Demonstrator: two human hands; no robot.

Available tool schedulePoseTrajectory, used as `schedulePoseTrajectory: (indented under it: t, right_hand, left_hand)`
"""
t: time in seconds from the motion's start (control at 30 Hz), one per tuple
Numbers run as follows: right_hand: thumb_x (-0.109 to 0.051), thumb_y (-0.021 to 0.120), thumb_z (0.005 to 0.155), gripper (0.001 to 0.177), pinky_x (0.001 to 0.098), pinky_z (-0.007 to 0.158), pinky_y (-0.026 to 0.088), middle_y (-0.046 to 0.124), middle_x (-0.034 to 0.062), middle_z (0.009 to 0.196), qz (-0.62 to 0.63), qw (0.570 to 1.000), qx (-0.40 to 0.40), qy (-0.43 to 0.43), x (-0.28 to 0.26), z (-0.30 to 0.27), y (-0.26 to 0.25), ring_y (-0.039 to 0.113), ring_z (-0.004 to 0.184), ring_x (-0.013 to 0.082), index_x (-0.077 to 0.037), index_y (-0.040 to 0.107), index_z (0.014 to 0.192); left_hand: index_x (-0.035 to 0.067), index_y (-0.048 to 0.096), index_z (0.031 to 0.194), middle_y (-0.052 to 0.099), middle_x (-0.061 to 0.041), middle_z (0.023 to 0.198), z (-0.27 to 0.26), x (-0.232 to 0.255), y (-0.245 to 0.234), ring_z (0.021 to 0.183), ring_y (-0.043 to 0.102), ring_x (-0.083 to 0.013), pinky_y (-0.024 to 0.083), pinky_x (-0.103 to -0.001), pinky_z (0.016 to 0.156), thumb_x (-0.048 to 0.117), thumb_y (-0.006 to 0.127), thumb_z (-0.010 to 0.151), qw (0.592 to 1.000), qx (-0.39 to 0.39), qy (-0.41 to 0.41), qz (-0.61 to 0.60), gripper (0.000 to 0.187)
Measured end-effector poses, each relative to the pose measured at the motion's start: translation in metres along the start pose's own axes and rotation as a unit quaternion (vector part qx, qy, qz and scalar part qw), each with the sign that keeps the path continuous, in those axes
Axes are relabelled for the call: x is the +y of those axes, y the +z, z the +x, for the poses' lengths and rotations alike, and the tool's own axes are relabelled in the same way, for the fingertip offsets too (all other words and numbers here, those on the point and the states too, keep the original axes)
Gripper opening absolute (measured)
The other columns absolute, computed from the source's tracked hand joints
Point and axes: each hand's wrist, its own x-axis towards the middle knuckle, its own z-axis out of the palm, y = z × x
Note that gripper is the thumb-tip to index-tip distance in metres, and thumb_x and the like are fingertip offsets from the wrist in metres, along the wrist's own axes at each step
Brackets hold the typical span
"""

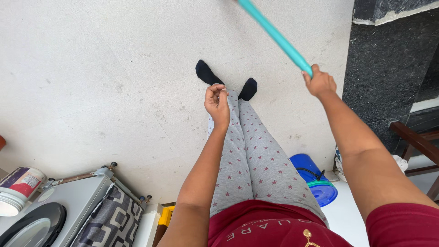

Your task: The person sweeps dust from a balcony floor using a broom and gathers it into a bucket.

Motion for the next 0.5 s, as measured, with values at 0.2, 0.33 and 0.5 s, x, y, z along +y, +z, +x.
schedulePoseTrajectory:
  t: [0.2,0.33,0.5]
  right_hand:
    - [-0.054,0.046,0.112,0.053,0.0522,0.075,0.056,0.070,0.0256,0.102,0.073,0.983,0.168,-0.005,0.032,0.052,-0.073,0.068,0.095,0.0423,-0.005,0.057,0.128]
    - [-0.052,0.052,0.110,0.053,0.0412,0.064,0.054,0.067,0.0163,0.090,0.370,0.918,0.135,-0.052,0.014,0.021,-0.144,0.067,0.072,0.0251,-0.002,0.062,0.121]
    - [-0.033,0.060,0.103,0.026,0.0188,0.050,0.040,0.050,-0.0085,0.070,0.832,0.398,-0.307,-0.232,0.013,-0.130,-0.175,0.050,0.052,-0.0022,-0.009,0.055,0.107]
  left_hand:
    - [0.003,0.063,0.102,0.064,-0.003,0.092,-0.011,0.003,0.005,0.080,0.061,-0.0086,0.052,-0.023,0.074,-0.004,0.060,0.098,1.000,-0.011,0.006,0.009,0.009]
    - [0.001,0.063,0.101,0.066,-0.004,0.094,-0.013,0.031,0.014,0.081,0.062,-0.0102,0.052,-0.025,0.077,-0.004,0.059,0.095,0.998,-0.048,0.037,0.003,0.009]
    - [0.002,0.067,0.105,0.069,-0.006,0.093,-0.017,0.062,0.023,0.083,0.063,-0.0109,0.051,-0.027,0.080,0.010,0.066,0.096,0.965,-0.249,0.001,0.082,0.012]
